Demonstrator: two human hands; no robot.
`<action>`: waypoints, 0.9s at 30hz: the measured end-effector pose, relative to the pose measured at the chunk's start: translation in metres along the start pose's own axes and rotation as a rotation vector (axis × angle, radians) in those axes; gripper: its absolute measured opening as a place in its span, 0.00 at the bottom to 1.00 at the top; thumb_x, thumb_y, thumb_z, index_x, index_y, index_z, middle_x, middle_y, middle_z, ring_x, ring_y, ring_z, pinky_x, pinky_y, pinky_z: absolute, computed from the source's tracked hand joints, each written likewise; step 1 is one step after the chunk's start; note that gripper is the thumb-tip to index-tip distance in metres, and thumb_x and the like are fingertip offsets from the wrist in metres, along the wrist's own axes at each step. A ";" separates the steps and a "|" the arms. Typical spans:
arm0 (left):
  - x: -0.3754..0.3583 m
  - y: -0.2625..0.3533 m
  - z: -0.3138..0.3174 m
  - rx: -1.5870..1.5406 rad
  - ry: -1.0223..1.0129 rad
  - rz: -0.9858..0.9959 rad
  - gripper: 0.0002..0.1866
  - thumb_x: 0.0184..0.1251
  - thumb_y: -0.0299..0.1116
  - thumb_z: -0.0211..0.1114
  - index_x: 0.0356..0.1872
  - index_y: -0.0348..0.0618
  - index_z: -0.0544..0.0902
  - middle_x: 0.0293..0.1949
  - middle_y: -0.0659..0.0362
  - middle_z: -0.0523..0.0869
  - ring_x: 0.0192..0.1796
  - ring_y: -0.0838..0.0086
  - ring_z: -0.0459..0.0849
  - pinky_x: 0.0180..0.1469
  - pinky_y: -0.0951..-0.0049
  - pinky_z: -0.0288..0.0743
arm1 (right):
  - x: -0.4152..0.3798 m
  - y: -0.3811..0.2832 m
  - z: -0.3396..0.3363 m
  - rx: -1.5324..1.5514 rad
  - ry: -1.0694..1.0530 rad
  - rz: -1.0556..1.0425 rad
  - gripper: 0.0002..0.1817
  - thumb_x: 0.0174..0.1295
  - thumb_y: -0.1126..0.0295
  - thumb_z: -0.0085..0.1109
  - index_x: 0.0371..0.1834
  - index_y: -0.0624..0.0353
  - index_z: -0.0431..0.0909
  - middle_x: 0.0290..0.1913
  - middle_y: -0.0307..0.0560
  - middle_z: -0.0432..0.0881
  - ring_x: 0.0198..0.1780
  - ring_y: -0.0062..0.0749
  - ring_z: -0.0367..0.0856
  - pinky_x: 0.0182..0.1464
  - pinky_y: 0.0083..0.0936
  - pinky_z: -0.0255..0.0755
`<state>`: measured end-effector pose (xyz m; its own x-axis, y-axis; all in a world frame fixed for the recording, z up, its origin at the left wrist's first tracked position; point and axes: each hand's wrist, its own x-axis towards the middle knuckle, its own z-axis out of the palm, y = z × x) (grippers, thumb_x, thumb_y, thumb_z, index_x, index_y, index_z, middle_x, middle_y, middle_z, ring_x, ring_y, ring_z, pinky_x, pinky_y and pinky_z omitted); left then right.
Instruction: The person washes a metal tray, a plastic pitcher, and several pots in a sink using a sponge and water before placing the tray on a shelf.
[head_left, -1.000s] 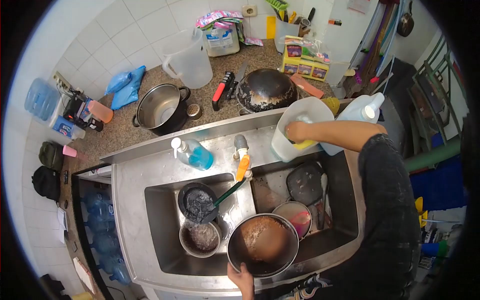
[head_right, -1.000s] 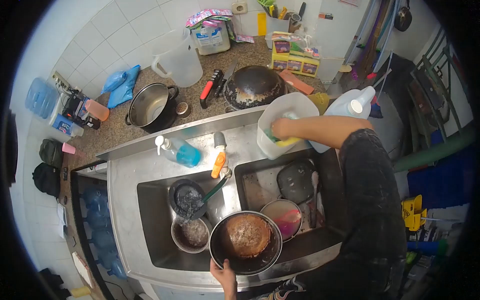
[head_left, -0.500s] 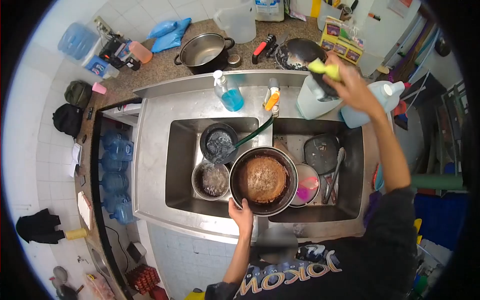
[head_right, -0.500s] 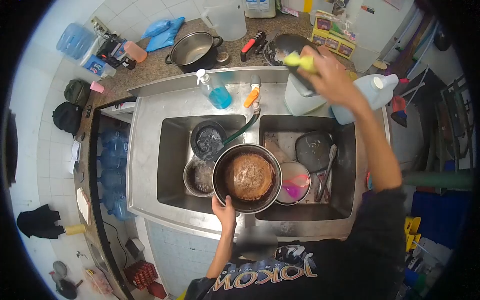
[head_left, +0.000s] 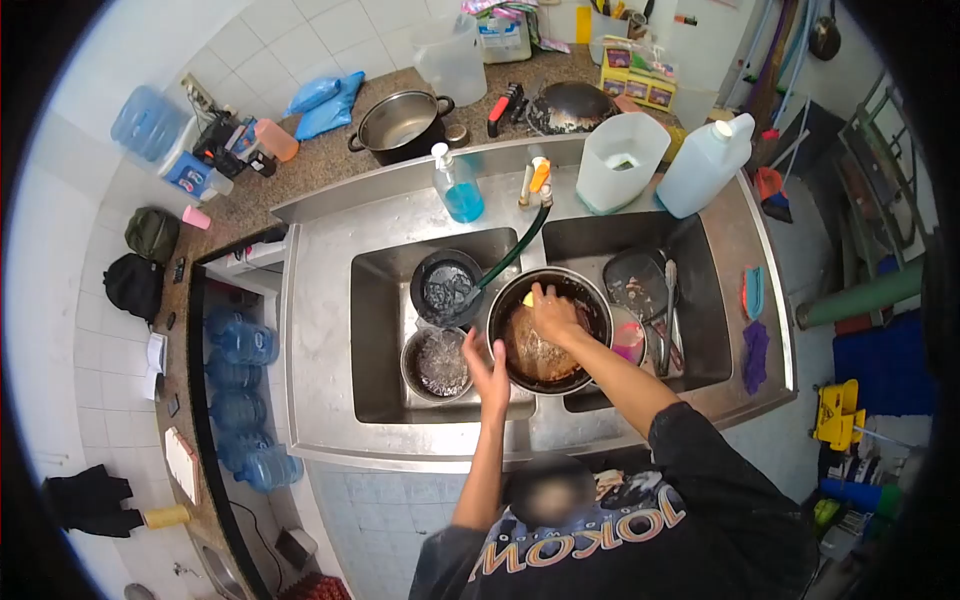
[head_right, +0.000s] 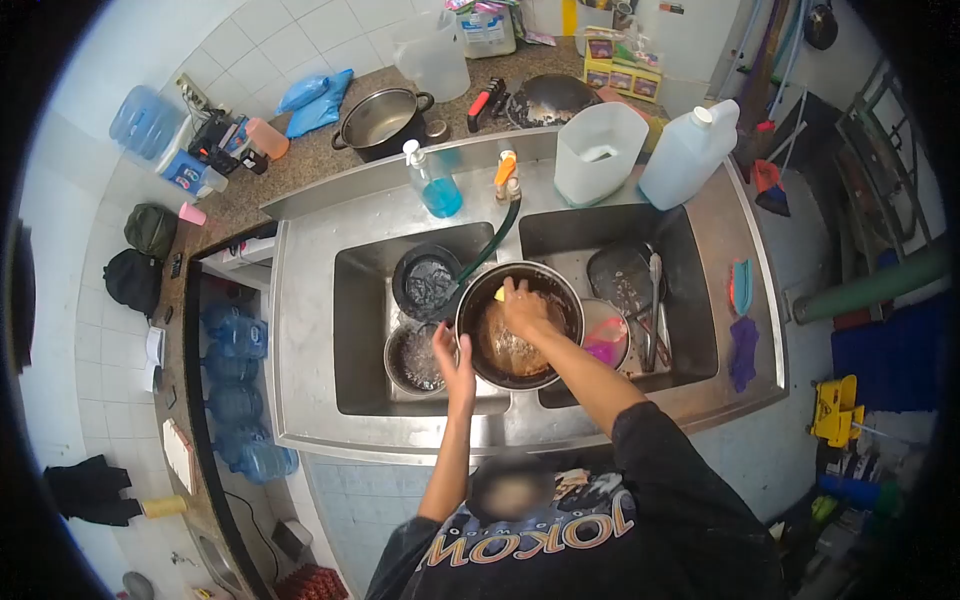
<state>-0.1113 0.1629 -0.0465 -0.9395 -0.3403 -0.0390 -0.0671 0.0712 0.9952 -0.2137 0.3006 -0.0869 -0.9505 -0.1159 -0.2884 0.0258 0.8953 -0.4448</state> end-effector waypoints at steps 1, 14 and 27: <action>0.017 -0.019 0.002 0.003 -0.088 0.103 0.29 0.73 0.40 0.60 0.67 0.33 0.64 0.60 0.48 0.74 0.59 0.60 0.75 0.62 0.65 0.67 | 0.005 -0.005 0.011 0.008 0.066 -0.024 0.29 0.64 0.61 0.57 0.63 0.64 0.59 0.56 0.71 0.72 0.51 0.70 0.78 0.50 0.55 0.75; 0.012 -0.014 0.019 0.162 0.133 0.057 0.17 0.66 0.21 0.54 0.56 0.29 0.76 0.49 0.42 0.79 0.53 0.47 0.77 0.59 0.59 0.68 | -0.003 0.036 -0.006 -0.311 -0.015 -0.255 0.10 0.55 0.72 0.56 0.34 0.66 0.83 0.33 0.64 0.84 0.41 0.55 0.85 0.47 0.48 0.78; 0.006 -0.009 0.022 0.138 0.186 0.044 0.15 0.63 0.19 0.56 0.51 0.28 0.79 0.45 0.46 0.81 0.50 0.54 0.79 0.57 0.63 0.69 | 0.017 0.023 0.001 -0.320 0.086 -0.277 0.09 0.56 0.72 0.56 0.33 0.65 0.83 0.35 0.64 0.84 0.39 0.53 0.86 0.41 0.43 0.81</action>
<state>-0.1242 0.1808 -0.0573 -0.8651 -0.5004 0.0342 -0.0846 0.2128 0.9734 -0.2285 0.3191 -0.1031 -0.9308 -0.3460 -0.1174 -0.3181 0.9255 -0.2058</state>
